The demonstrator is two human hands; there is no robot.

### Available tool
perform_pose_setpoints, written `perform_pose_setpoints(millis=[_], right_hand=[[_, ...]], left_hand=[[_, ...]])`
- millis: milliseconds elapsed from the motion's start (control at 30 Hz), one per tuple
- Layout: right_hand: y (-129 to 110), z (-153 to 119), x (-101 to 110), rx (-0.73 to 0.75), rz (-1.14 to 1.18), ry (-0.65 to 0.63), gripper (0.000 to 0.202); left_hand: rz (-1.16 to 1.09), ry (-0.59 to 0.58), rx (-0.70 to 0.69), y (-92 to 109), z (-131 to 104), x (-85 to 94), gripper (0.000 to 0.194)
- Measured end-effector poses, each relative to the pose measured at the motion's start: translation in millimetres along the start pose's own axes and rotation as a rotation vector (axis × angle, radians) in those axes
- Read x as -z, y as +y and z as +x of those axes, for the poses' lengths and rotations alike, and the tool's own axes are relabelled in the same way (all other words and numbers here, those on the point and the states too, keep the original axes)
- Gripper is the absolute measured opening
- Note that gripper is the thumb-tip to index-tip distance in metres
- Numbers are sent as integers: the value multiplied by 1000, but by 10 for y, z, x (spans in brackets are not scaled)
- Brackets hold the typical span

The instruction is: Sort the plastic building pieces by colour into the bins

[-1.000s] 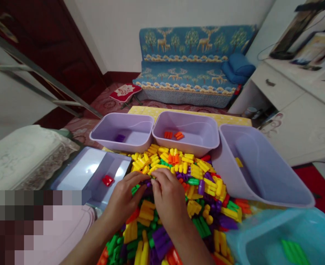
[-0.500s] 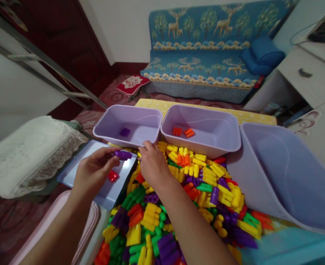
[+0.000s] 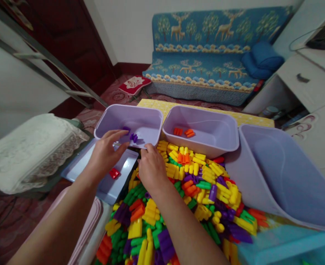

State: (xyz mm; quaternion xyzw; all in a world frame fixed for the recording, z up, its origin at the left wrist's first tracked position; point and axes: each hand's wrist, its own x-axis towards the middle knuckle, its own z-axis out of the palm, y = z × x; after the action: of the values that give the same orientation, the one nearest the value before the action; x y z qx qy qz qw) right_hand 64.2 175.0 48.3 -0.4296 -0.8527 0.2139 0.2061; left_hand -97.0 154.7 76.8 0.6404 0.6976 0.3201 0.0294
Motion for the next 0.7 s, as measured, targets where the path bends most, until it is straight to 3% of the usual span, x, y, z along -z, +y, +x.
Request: perform_pose_setpoints(millis=[167, 300, 367, 500, 700], right_hand=[[17, 122, 59, -8, -49, -36, 22], [38, 205, 148, -3, -59, -91, 23], [25, 142, 195, 8, 4, -55, 31], [0, -294, 273, -17, 187, 120, 39], [193, -1407, 469, -124, 223, 312, 26]], left_hand=[[9, -135, -73, 225, -448, -153, 40], [-53, -159, -63, 250, -510, -270, 53], [-78, -140, -63, 254, -506, -314, 55], [-163, -124, -53, 375, -677, -396, 54], [-234, -257, -183, 682, -1318, -421, 38]])
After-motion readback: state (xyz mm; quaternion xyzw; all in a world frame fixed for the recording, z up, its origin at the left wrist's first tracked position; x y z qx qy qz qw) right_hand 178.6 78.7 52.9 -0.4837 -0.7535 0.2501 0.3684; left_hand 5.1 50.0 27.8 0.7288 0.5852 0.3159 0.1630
